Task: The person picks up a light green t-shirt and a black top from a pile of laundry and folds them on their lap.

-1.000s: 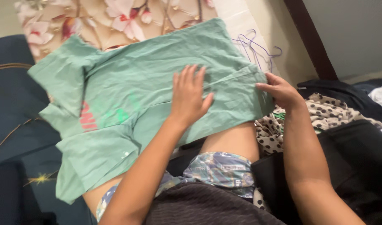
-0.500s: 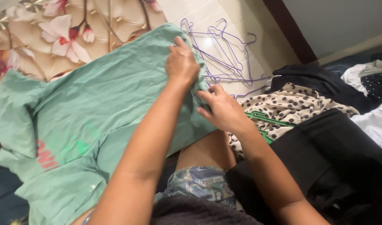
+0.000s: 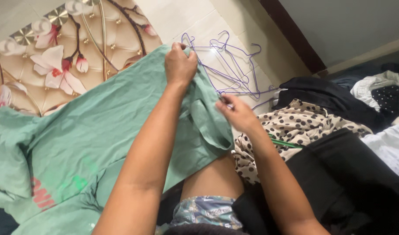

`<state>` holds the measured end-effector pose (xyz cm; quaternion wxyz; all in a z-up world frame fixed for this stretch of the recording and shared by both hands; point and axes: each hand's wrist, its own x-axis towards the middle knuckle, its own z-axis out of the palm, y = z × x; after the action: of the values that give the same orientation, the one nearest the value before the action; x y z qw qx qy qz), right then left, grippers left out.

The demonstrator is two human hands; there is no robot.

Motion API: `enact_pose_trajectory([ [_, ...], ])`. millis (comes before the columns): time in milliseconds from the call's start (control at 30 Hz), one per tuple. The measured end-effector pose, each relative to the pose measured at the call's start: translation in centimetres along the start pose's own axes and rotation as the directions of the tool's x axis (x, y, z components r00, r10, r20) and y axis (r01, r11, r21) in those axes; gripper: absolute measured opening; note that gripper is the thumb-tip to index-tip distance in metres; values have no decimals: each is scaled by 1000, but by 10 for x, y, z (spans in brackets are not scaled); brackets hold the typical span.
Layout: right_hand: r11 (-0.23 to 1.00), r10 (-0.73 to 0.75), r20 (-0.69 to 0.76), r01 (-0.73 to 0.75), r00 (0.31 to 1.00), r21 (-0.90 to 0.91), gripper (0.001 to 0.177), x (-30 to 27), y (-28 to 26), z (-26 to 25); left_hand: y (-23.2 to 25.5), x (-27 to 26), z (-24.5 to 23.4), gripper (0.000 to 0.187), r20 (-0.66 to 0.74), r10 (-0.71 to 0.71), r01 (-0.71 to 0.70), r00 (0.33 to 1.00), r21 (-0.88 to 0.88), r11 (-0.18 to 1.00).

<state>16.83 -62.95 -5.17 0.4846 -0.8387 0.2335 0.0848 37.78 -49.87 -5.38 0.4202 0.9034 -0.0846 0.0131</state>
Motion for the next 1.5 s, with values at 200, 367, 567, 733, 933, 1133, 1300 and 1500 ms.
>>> enact_pose_trajectory([
  [200,987,-162,98,162,982,7,97,-26,-26,7,-10,34,-15,42,143,171,-219,975,482,848],
  [367,922,74,341,-195,937,336,88,-29,-5,4,-13,69,-2,59,385,62,-378,921,840,390],
  [567,819,-144,518,-193,843,541,104,-32,20,-23,-13,77,4,41,432,-83,-353,898,821,449],
  [733,921,-360,290,387,886,-38,140,-61,-30,-26,-10,85,-10,36,176,129,-208,976,569,796],
  [933,948,-207,74,219,975,-232,68,-75,-21,9,-21,78,-18,31,238,190,-259,953,305,916],
  [1133,534,157,156,-217,975,817,15,-58,85,4,-42,77,-2,30,26,403,-398,915,230,888],
  [1300,470,249,154,-258,956,844,22,-57,108,5,-49,78,8,29,21,537,-506,843,367,780],
  [1500,569,304,93,-259,948,781,33,-57,98,5,-29,62,-5,45,-57,626,-559,778,391,731],
])
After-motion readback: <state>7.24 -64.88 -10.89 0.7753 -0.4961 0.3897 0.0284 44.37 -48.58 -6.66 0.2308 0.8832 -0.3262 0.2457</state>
